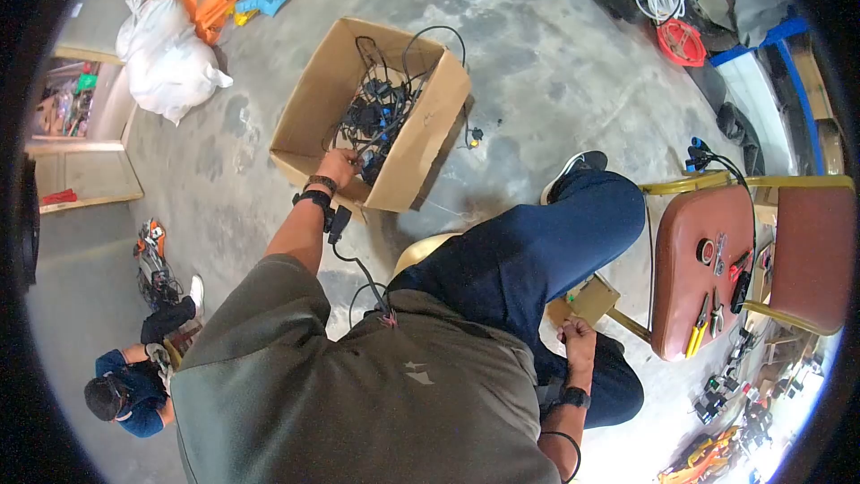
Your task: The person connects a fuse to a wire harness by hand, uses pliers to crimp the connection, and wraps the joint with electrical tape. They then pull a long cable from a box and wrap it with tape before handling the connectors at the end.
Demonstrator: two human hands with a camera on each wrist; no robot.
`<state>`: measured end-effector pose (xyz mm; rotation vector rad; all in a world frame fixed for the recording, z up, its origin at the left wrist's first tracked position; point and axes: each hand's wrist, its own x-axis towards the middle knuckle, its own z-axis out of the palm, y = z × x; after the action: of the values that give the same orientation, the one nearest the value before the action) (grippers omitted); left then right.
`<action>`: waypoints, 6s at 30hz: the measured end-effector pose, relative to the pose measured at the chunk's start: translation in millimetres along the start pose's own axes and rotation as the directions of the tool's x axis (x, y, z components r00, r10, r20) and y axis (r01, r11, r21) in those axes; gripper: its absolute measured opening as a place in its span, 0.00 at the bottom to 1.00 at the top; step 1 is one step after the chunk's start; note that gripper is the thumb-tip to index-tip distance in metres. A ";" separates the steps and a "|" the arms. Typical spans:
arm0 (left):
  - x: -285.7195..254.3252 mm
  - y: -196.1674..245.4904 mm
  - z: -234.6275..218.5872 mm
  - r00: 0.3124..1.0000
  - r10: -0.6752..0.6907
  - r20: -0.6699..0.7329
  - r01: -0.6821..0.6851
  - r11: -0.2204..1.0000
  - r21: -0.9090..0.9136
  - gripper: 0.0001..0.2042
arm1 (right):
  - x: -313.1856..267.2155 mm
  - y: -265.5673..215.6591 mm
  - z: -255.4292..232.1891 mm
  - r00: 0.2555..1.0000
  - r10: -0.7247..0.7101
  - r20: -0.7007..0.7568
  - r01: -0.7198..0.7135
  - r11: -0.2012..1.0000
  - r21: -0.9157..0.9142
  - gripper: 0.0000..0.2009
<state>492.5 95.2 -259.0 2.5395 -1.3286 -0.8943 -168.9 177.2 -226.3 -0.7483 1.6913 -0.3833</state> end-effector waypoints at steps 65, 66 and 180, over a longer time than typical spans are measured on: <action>-42.3 103.7 63.0 0.990 -0.088 -0.110 0.042 0.929 -0.369 0.34 | 0.3 -0.2 1.6 1.000 -0.004 -0.026 0.002 0.999 -0.047 0.06; -44.9 104.7 58.7 0.991 -0.074 -0.112 0.027 0.929 -0.369 0.35 | 0.5 0.2 1.0 1.000 -0.009 -0.028 0.008 0.999 -0.034 0.06; -313.7 578.3 40.0 0.155 0.956 0.251 0.028 0.249 -0.968 0.18 | -120.4 -150.5 -12.5 0.808 -0.547 -0.221 0.589 0.728 0.352 0.14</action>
<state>-73.0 0.3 66.2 0.3737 -1.2766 -2.0891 -126.9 143.4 -40.8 -0.9351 1.3669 -1.1923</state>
